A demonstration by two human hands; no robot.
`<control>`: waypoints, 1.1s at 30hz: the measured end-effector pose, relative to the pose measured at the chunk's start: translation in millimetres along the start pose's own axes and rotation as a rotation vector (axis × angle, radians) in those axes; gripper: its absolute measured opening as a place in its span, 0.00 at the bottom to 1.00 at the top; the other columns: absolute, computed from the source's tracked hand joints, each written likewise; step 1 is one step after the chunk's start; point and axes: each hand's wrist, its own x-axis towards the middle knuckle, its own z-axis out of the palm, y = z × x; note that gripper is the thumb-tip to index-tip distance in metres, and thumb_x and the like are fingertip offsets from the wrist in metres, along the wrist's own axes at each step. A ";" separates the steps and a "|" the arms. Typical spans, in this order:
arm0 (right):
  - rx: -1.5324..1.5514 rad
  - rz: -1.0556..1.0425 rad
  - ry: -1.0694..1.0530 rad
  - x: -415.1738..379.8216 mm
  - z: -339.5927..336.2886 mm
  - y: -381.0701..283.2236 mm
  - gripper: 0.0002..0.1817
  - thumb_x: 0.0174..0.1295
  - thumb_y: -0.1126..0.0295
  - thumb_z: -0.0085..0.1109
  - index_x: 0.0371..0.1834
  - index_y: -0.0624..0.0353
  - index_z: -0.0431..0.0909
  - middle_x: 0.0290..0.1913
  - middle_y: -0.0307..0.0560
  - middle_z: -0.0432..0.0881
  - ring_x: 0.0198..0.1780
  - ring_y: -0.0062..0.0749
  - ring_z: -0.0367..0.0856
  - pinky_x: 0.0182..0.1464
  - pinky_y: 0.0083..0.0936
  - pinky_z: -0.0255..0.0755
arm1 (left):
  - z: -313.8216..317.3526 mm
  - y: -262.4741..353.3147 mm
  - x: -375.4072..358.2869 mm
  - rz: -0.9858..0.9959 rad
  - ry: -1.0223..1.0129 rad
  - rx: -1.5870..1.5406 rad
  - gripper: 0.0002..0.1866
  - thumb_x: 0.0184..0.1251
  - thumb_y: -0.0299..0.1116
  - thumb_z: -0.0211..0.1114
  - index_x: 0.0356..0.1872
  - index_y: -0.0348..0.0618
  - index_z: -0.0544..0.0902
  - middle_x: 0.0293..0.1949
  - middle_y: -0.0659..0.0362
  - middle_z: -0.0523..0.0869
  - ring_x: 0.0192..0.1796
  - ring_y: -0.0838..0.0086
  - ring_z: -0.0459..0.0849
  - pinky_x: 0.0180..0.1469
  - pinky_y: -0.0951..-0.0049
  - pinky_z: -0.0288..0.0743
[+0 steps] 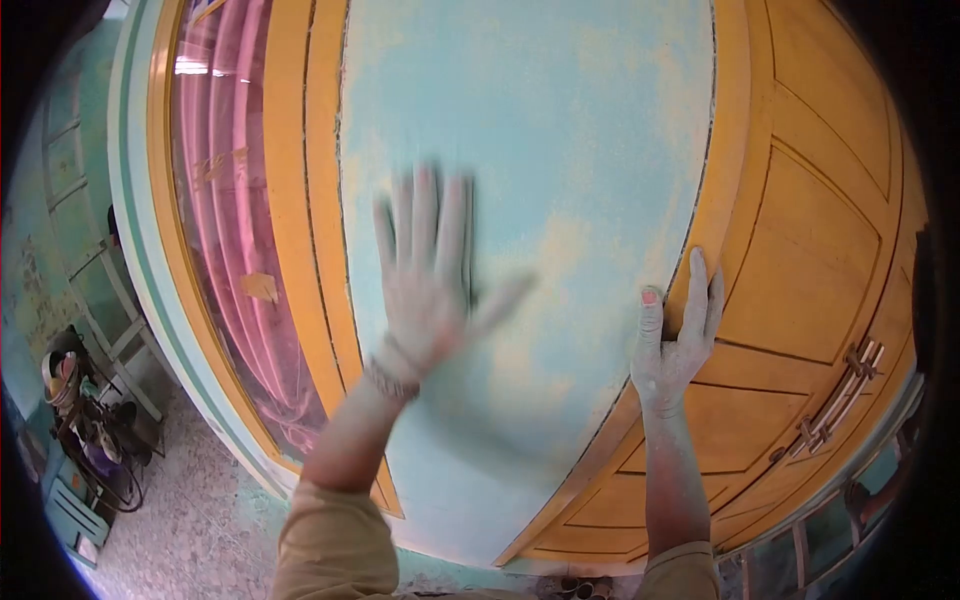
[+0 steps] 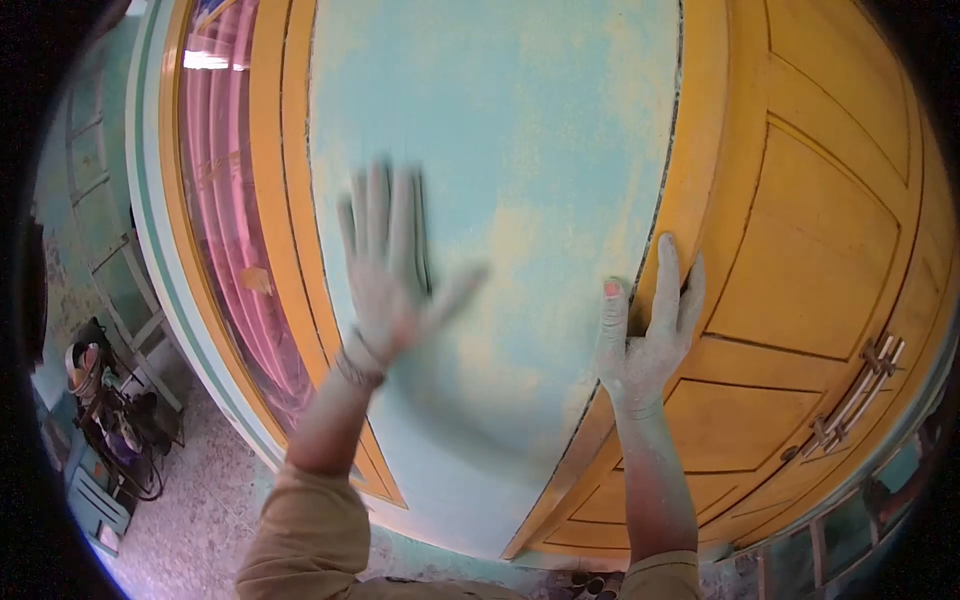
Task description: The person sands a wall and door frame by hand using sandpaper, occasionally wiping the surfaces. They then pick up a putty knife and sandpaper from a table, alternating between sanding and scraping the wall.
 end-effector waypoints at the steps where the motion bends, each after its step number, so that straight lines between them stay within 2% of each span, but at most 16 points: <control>1: -0.002 -0.002 -0.001 -1.0 -0.5 0.3 0.32 0.68 0.56 0.60 0.68 0.67 0.70 0.66 0.78 0.64 0.67 0.65 0.67 0.65 0.47 0.66 | -0.2 6.4 -25.9 -0.039 -0.055 -0.013 0.52 0.61 0.67 0.60 0.77 0.39 0.57 0.77 0.39 0.54 0.80 0.47 0.47 0.77 0.42 0.35; 4: -0.041 -0.027 -0.005 -1.6 -4.0 0.1 0.31 0.68 0.57 0.60 0.68 0.67 0.70 0.66 0.78 0.63 0.68 0.65 0.66 0.65 0.46 0.66 | -2.3 -4.0 2.4 0.056 -0.056 0.010 0.52 0.61 0.66 0.61 0.76 0.39 0.57 0.77 0.39 0.54 0.80 0.47 0.45 0.77 0.42 0.33; 7: 0.002 -0.002 0.007 2.3 0.7 -3.8 0.31 0.68 0.58 0.60 0.68 0.67 0.70 0.67 0.77 0.63 0.68 0.65 0.66 0.66 0.45 0.66 | 3.8 -37.6 116.9 0.172 0.085 0.102 0.48 0.64 0.63 0.60 0.76 0.41 0.58 0.76 0.40 0.56 0.80 0.51 0.48 0.79 0.47 0.35; 9: 0.016 0.013 0.002 -0.1 -3.1 -2.9 0.30 0.68 0.58 0.61 0.68 0.67 0.70 0.67 0.77 0.63 0.68 0.65 0.66 0.66 0.45 0.66 | -14.6 -22.3 172.0 0.073 0.096 0.089 0.40 0.70 0.55 0.54 0.73 0.33 0.61 0.74 0.35 0.57 0.77 0.43 0.52 0.78 0.47 0.40; 12: 0.013 0.002 -0.001 -0.2 -3.0 -1.5 0.30 0.68 0.58 0.61 0.68 0.66 0.70 0.67 0.77 0.62 0.69 0.64 0.65 0.66 0.45 0.66 | 9.9 -37.5 143.6 0.169 0.179 0.108 0.49 0.64 0.66 0.58 0.75 0.37 0.60 0.74 0.36 0.59 0.78 0.45 0.53 0.77 0.42 0.39; 15: 0.001 0.004 -0.009 -0.3 -3.3 -0.8 0.31 0.68 0.58 0.61 0.68 0.66 0.70 0.68 0.77 0.62 0.69 0.64 0.65 0.67 0.45 0.66 | 3.4 6.7 34.2 0.068 0.040 -0.014 0.51 0.63 0.65 0.60 0.76 0.37 0.57 0.76 0.39 0.55 0.79 0.47 0.49 0.77 0.42 0.36; 18: -0.039 -0.007 -0.010 -2.8 -4.7 -1.6 0.31 0.68 0.58 0.61 0.68 0.66 0.70 0.67 0.76 0.63 0.69 0.64 0.65 0.66 0.45 0.66 | -3.9 26.4 -5.6 0.028 -0.066 0.007 0.53 0.61 0.67 0.60 0.76 0.36 0.57 0.77 0.38 0.54 0.80 0.46 0.48 0.77 0.40 0.34; 19: -0.048 -0.012 -0.006 -1.3 -5.0 -1.6 0.31 0.68 0.57 0.61 0.68 0.66 0.70 0.67 0.75 0.64 0.69 0.64 0.65 0.67 0.45 0.66 | -0.9 19.7 7.7 0.062 -0.075 0.000 0.52 0.61 0.67 0.60 0.76 0.37 0.58 0.77 0.39 0.55 0.80 0.46 0.48 0.76 0.39 0.34; 21: -0.034 0.000 0.007 0.9 -3.9 -1.9 0.30 0.68 0.57 0.61 0.67 0.65 0.70 0.67 0.74 0.66 0.69 0.64 0.65 0.67 0.46 0.66 | 2.6 -7.9 78.4 0.224 -0.019 0.033 0.51 0.62 0.66 0.60 0.76 0.40 0.58 0.77 0.41 0.56 0.80 0.47 0.49 0.77 0.41 0.35; 23: 0.014 0.032 0.034 -0.3 -1.7 -4.0 0.30 0.68 0.57 0.60 0.67 0.65 0.70 0.66 0.73 0.66 0.69 0.65 0.65 0.67 0.46 0.66 | 6.0 -35.0 152.8 0.184 0.076 0.121 0.47 0.64 0.63 0.60 0.76 0.43 0.59 0.77 0.42 0.56 0.80 0.49 0.49 0.77 0.44 0.34; 26: 0.013 0.003 0.036 0.4 -1.5 -2.4 0.30 0.69 0.56 0.59 0.67 0.65 0.70 0.67 0.74 0.65 0.69 0.65 0.65 0.66 0.46 0.67 | 5.2 -42.8 174.6 0.174 0.177 0.055 0.44 0.66 0.59 0.60 0.77 0.45 0.59 0.77 0.43 0.55 0.80 0.51 0.48 0.78 0.47 0.32; 29: -0.058 -0.050 -0.007 -0.8 -4.1 1.4 0.30 0.69 0.57 0.59 0.67 0.66 0.70 0.67 0.78 0.63 0.68 0.65 0.67 0.65 0.45 0.68 | 2.6 -16.7 68.7 0.084 0.059 0.013 0.44 0.65 0.56 0.61 0.77 0.43 0.59 0.78 0.43 0.54 0.80 0.50 0.48 0.78 0.46 0.32; 31: -0.046 -0.039 -0.001 -2.9 -3.2 2.2 0.30 0.69 0.57 0.59 0.67 0.67 0.70 0.67 0.77 0.63 0.68 0.65 0.66 0.66 0.45 0.67 | -0.3 6.1 -28.9 -0.028 -0.073 -0.013 0.47 0.62 0.53 0.63 0.76 0.34 0.57 0.77 0.37 0.52 0.80 0.44 0.44 0.77 0.42 0.29; 32: -0.040 -0.035 0.005 -2.5 -2.5 2.1 0.30 0.69 0.57 0.58 0.67 0.67 0.70 0.67 0.76 0.64 0.69 0.65 0.66 0.66 0.46 0.67 | 1.5 20.0 -81.5 -0.112 -0.152 -0.032 0.47 0.62 0.54 0.61 0.75 0.32 0.58 0.76 0.35 0.52 0.80 0.40 0.43 0.75 0.37 0.27; 33: -0.029 -0.032 0.007 -2.9 -2.3 1.7 0.30 0.69 0.57 0.59 0.67 0.67 0.70 0.67 0.75 0.64 0.69 0.65 0.65 0.66 0.45 0.66 | 9.8 35.8 -142.5 -0.113 -0.172 -0.010 0.47 0.64 0.56 0.59 0.75 0.31 0.58 0.76 0.34 0.51 0.79 0.38 0.42 0.75 0.35 0.27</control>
